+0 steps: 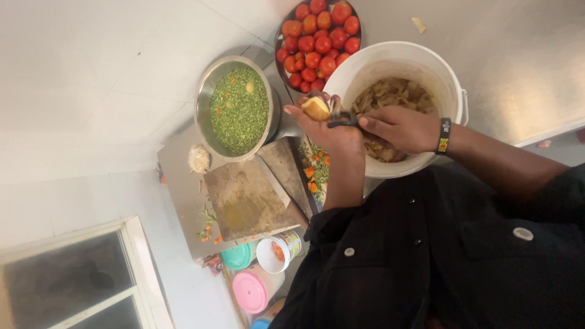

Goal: The person peels potatoes with a handheld peeler over a bucket of peeled potatoes, dropping peels aside, then switches to peeling and trimming onions with a knife over the same bucket. Bowls of tomatoes and chopped greens sit on the stainless steel counter nearby.

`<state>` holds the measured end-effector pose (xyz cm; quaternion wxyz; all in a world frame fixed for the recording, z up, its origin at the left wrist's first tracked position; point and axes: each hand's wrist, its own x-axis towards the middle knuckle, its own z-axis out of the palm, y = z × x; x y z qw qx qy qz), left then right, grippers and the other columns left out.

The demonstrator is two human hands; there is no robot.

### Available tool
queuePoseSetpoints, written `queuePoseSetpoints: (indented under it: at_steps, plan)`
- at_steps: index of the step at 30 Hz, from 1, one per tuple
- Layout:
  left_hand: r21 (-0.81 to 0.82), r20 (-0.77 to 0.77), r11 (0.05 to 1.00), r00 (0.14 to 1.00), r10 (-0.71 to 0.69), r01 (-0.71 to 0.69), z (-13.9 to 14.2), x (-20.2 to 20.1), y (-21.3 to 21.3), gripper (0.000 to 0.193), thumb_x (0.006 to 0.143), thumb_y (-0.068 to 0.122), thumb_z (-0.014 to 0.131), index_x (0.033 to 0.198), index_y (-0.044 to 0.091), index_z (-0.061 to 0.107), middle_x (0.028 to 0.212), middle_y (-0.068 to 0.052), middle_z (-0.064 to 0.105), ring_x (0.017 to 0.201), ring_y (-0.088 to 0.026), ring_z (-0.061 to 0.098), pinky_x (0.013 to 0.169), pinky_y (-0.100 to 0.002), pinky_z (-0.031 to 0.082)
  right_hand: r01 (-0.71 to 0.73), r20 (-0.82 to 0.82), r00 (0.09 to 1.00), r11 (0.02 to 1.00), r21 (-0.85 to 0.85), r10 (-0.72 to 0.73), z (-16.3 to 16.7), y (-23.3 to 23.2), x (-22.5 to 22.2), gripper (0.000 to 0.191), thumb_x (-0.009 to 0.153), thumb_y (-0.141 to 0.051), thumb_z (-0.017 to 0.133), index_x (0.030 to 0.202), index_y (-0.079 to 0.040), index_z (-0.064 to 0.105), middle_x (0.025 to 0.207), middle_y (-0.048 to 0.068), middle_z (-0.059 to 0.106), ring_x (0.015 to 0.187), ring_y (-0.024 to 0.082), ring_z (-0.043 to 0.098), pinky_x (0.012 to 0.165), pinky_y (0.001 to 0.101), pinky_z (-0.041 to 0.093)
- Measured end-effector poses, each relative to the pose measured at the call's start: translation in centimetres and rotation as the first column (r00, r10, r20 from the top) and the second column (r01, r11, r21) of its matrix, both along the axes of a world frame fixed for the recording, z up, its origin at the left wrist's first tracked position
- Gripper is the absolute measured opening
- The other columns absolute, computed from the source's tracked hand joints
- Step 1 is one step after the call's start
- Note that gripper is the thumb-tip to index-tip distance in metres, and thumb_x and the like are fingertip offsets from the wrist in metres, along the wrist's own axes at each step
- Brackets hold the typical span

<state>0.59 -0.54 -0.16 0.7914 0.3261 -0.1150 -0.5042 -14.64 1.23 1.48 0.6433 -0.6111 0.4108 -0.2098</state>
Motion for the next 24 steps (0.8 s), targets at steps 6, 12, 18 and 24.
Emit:
queuePoseSetpoints:
  at_steps: [6,12,18,24]
  plan:
    - [-0.19,0.001,0.973,0.991,-0.131,0.129,-0.4,-0.9,0.8,0.041,0.112,0.056,0.043,0.109,0.016,0.052,0.091,-0.006,0.057,0.081,-0.016,0.056,0.069,-0.031,0.044,-0.116,-0.083,0.989,0.989,0.087,0.124,-0.5,-0.9,-2.2,0.05,0.102,-0.047,0.043,0.082,-0.005,0.062,0.06,0.001,0.057,0.054,0.011,0.056,0.052,0.0293,0.048]
    - [-0.228,0.214,0.967,0.975,-0.066,0.116,-0.8,-1.5,2.1,0.032,0.11,0.036,0.047,0.128,0.011,0.054,0.098,-0.008,0.059,0.089,-0.016,0.055,0.084,-0.032,0.046,-0.064,0.063,0.997,0.951,0.301,0.047,1.3,-0.6,-4.7,0.051,0.106,-0.046,0.04,0.085,-0.005,0.063,0.049,0.005,0.04,0.035,0.014,0.034,0.035,0.0293,0.028]
    - [-0.296,0.543,0.955,0.823,0.166,0.002,-0.6,-0.5,1.3,0.025,0.111,0.024,0.053,0.111,0.0,0.059,0.108,-0.007,0.058,0.1,-0.016,0.055,0.092,-0.03,0.044,-0.028,0.16,0.987,1.0,0.008,0.026,2.3,-1.0,-4.0,0.052,0.108,-0.044,0.042,0.08,-0.003,0.056,0.058,-0.002,0.05,0.047,0.007,0.047,0.042,0.0264,0.041]
    - [-0.401,0.772,0.892,0.448,0.451,-0.208,0.6,0.1,0.9,0.03,0.115,0.027,0.045,0.104,0.001,0.055,0.099,-0.005,0.055,0.091,-0.016,0.055,0.081,-0.03,0.047,0.005,-0.018,1.0,0.974,0.225,0.0,1.8,0.7,-0.7,0.041,0.1,-0.044,0.04,0.09,-0.013,0.065,0.058,-0.003,0.046,0.044,0.011,0.041,0.041,0.0303,0.035]
